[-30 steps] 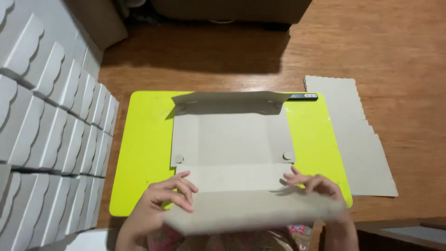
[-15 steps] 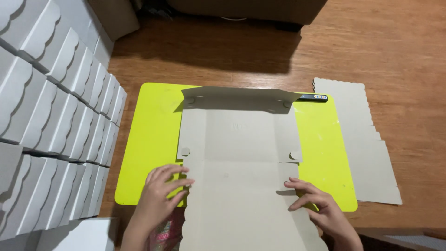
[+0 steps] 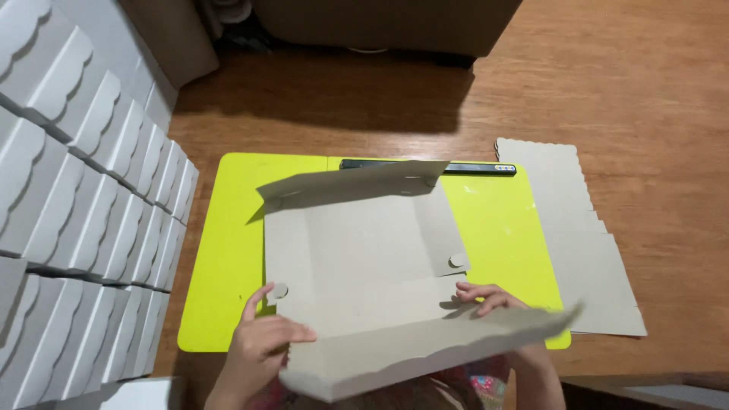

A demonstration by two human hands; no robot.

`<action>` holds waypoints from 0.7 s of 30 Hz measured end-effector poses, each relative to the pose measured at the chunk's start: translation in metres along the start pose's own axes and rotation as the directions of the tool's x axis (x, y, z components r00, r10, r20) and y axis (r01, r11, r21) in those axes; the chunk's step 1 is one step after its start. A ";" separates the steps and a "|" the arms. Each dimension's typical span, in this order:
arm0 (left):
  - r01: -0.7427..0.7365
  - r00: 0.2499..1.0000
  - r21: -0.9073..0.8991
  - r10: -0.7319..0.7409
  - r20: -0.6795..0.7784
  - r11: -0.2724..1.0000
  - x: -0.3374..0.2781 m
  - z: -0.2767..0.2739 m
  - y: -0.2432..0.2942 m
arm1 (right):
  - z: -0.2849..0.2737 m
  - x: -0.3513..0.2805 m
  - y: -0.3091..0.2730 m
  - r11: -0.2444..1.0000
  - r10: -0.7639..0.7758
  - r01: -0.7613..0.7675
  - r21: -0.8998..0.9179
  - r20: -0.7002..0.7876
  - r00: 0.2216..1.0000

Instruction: Folding cardboard sheets into boxes on a small table.

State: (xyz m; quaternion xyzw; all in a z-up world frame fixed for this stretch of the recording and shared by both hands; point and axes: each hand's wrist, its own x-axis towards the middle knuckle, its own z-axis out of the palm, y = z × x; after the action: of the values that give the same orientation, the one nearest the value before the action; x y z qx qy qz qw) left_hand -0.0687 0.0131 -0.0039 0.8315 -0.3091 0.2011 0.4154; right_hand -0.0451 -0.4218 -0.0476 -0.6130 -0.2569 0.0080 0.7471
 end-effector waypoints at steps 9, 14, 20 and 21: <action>-0.174 0.933 0.169 0.217 -0.288 0.970 -0.015 0.052 0.033 | 0.012 0.031 0.019 0.968 0.175 -0.053 0.245 -0.512 0.841; -0.139 0.954 -0.363 0.223 0.200 0.921 0.018 0.023 0.056 | -0.042 0.062 0.046 0.905 -0.158 0.168 0.392 -0.058 0.986; 0.228 0.961 0.117 -0.243 0.131 0.967 0.062 -0.001 -0.004 | -0.159 0.072 0.114 0.831 -0.252 0.140 0.539 0.140 0.958; 0.252 0.964 0.489 -0.263 -0.048 0.835 0.077 -0.005 -0.016 | -0.173 0.062 0.121 0.851 -0.210 0.137 0.508 0.089 0.974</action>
State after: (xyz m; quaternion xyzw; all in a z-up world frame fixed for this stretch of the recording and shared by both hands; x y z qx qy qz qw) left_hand -0.0028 -0.0021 0.0355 0.9455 -0.1379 0.2063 0.2108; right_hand 0.1134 -0.5290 -0.1561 -0.3715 -0.3525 0.0495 0.8575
